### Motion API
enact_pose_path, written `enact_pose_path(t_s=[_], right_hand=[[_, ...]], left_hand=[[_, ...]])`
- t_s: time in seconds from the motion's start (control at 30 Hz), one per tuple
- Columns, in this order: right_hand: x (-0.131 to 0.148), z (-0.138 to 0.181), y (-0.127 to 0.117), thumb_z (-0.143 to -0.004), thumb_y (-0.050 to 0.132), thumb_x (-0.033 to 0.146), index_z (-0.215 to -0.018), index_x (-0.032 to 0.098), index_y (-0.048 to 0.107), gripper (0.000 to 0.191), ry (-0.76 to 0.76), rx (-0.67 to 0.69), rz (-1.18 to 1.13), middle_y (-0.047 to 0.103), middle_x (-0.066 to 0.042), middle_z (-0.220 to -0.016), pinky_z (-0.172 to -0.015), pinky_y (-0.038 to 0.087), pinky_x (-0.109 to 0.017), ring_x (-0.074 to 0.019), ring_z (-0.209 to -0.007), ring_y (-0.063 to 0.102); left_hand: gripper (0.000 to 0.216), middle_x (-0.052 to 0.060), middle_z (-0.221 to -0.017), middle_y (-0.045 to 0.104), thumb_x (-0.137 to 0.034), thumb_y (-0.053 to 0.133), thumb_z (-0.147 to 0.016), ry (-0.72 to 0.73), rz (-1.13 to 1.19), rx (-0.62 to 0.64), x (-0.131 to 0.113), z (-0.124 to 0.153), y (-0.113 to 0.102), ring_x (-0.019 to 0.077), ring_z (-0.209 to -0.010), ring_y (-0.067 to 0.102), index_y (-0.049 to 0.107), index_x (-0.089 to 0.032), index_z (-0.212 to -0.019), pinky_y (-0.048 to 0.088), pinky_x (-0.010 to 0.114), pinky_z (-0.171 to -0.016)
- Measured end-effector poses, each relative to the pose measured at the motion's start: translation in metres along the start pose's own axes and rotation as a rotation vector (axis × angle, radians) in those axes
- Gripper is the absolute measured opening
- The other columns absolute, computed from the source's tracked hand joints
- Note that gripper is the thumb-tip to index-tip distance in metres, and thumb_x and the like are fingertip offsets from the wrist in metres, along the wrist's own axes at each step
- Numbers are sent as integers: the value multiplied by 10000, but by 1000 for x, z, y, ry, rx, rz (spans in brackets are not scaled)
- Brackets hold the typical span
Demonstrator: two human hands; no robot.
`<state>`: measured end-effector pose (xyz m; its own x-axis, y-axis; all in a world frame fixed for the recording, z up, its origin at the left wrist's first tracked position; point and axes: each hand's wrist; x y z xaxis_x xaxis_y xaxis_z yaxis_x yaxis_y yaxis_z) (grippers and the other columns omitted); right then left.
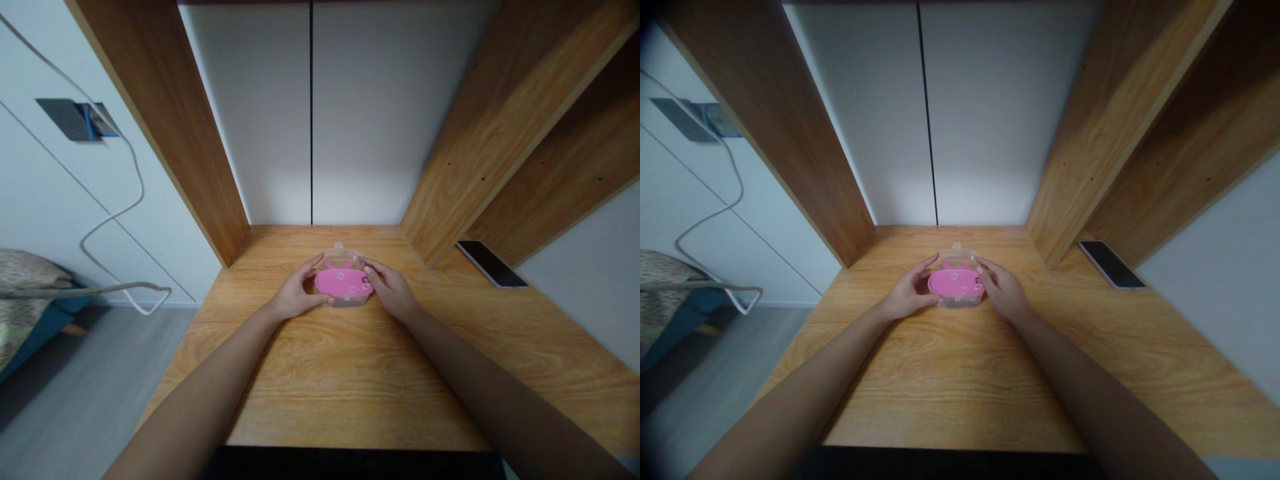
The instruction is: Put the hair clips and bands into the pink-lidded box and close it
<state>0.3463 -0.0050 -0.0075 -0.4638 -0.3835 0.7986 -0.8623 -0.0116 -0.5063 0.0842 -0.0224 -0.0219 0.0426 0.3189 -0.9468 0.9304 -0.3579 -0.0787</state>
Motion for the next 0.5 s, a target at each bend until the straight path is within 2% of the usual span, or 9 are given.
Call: enact_pose_path(t_s=[0.07,0.13,0.23,0.37,0.5], right_hand=[[-1,0,-1,-991,474,493,-1342,259,618,447,-106,-9,58,648,-94,-1348,-1117,449,-531,-285,-1250,606],[0,0,-1,-987,488,481,-1323,271,634,422,-198,-1,96,569,-96,-1425,-1184,362,-530,-282,-1363,501],[4,2,-1,-953,551,493,-1272,254,669,416,-245,30,128,470,-130,-1473,-1197,330,-537,-306,-1430,404],[7,6,0,-878,662,520,-1283,236,653,495,-264,67,138,337,-149,-1548,-1201,308,-556,-345,-1473,319],[8,7,0,-826,727,518,-1328,235,610,588,-302,119,131,300,-155,-1571,-1216,276,-554,-349,-1503,254]], left_hand=[[916,181,-1405,595,-364,906,-665,5,-87,-1,-1,0,-1,319,-1314,559,489,-177,-1459,382,502,-1164],[833,172,-1449,562,-395,900,-664,5,-173,-6,-5,0,0,332,-1356,524,569,-173,-1395,356,513,-1188],[818,169,-1442,570,-432,872,-693,17,-297,-7,-10,1,0,331,-1332,551,564,-171,-1404,369,526,-1183],[778,171,-1459,550,-441,824,-751,111,-453,21,-15,2,0,317,-1319,566,540,-172,-1424,414,503,-1158],[751,165,-1436,574,-458,798,-777,171,-571,35,-19,3,-1,318,-1285,594,530,-195,-1427,462,501,-1111]])
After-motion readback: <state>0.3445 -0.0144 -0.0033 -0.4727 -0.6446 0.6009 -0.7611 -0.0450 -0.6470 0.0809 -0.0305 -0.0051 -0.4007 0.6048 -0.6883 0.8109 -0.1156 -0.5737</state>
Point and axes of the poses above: each hand's wrist, its own z-axis away from the middle knuckle, its own y-axis out of the palm, x = y × z
